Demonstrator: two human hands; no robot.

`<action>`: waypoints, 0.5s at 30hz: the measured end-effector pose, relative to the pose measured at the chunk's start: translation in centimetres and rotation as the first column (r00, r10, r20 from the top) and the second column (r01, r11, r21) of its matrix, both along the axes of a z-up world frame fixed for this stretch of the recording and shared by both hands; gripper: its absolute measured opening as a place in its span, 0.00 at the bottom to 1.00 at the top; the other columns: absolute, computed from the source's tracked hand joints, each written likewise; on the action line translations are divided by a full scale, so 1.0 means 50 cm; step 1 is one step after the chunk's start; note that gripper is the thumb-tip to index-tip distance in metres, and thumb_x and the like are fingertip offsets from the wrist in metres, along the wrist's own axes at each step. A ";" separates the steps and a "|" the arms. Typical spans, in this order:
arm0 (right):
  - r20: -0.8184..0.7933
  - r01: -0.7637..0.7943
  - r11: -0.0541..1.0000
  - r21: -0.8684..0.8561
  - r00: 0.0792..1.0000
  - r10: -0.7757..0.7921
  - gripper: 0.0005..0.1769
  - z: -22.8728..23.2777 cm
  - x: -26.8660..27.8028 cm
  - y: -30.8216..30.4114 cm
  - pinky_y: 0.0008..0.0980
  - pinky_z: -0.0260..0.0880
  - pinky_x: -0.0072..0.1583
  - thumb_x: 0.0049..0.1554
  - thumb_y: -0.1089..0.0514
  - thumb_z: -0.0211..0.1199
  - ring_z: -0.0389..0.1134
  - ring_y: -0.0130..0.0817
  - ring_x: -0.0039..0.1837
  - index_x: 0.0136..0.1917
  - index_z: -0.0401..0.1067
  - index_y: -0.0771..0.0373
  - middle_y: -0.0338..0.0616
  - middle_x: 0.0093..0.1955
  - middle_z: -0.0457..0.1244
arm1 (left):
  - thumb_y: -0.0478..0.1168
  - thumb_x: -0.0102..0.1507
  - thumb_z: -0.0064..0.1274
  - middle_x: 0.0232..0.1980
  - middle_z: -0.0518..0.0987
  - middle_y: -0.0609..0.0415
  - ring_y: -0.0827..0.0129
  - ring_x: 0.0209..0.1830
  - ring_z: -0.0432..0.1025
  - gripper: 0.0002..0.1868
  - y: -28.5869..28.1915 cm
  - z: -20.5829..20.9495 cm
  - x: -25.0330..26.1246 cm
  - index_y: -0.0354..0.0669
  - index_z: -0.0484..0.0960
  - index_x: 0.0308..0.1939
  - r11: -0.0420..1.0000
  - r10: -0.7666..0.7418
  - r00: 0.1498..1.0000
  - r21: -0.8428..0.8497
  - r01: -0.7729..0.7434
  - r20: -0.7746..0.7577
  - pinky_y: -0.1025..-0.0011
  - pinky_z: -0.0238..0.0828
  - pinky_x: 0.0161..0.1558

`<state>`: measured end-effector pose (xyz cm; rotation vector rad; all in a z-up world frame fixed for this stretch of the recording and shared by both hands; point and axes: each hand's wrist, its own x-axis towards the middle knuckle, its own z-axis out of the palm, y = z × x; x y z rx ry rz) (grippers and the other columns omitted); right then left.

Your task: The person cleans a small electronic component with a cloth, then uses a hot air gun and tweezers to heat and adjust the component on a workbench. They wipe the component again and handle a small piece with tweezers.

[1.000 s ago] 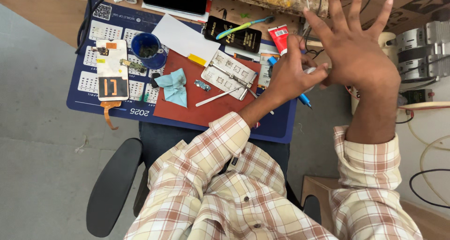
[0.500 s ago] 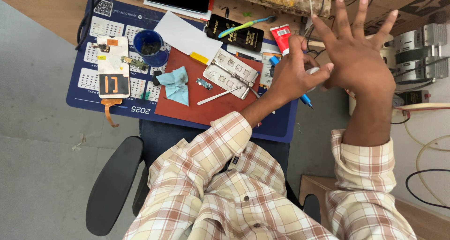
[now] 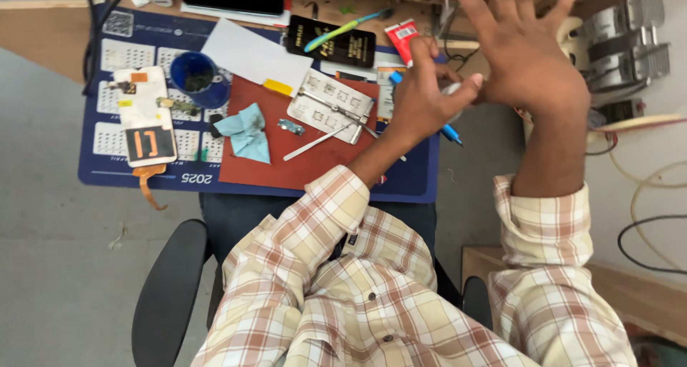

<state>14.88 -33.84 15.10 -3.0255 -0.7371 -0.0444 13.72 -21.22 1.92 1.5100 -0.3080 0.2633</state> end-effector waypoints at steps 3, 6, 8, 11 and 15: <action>0.022 -0.015 1.000 0.021 1.000 0.014 0.74 -0.005 0.000 -0.008 0.86 0.22 0.71 0.37 0.54 0.78 0.38 0.64 0.87 0.89 0.43 0.50 0.60 0.87 0.42 | 0.50 0.60 0.62 0.29 0.82 0.52 0.62 0.29 0.81 0.35 -0.001 -0.007 0.001 0.41 0.52 0.55 1.000 -0.017 1.000 -0.008 0.017 0.005 0.67 0.76 0.38; 0.026 -0.007 1.000 0.029 1.000 0.006 0.73 -0.009 -0.002 -0.011 0.86 0.23 0.72 0.36 0.55 0.79 0.40 0.63 0.87 0.88 0.44 0.51 0.57 0.87 0.44 | 0.49 0.60 0.61 0.30 0.82 0.52 0.63 0.30 0.82 0.34 0.000 -0.005 -0.001 0.41 0.53 0.55 1.000 -0.017 1.000 -0.020 0.018 0.026 0.67 0.77 0.38; 0.024 -0.007 0.999 0.037 1.000 0.006 0.73 -0.009 0.000 -0.011 0.86 0.23 0.72 0.34 0.55 0.80 0.41 0.63 0.87 0.87 0.46 0.51 0.57 0.86 0.44 | 0.49 0.60 0.61 0.30 0.81 0.51 0.63 0.30 0.82 0.34 0.002 0.000 -0.002 0.40 0.52 0.55 0.999 -0.014 0.999 -0.032 0.015 0.029 0.67 0.77 0.38; 0.024 -0.020 0.998 0.052 1.000 0.019 0.74 -0.008 0.003 -0.014 0.86 0.23 0.71 0.33 0.54 0.81 0.39 0.65 0.87 0.86 0.46 0.52 0.59 0.86 0.42 | 0.50 0.61 0.61 0.28 0.81 0.51 0.63 0.29 0.82 0.36 0.006 0.007 -0.002 0.39 0.52 0.55 0.999 -0.016 0.999 -0.028 0.017 0.032 0.68 0.76 0.38; -0.011 -0.006 0.996 0.094 1.000 0.007 0.77 -0.020 0.004 -0.023 0.85 0.23 0.72 0.29 0.53 0.82 0.38 0.65 0.87 0.86 0.44 0.52 0.57 0.86 0.42 | 0.51 0.62 0.60 0.26 0.83 0.52 0.63 0.26 0.82 0.35 0.011 0.005 -0.002 0.38 0.51 0.54 0.995 -0.090 0.996 -0.043 0.089 -0.021 0.69 0.77 0.35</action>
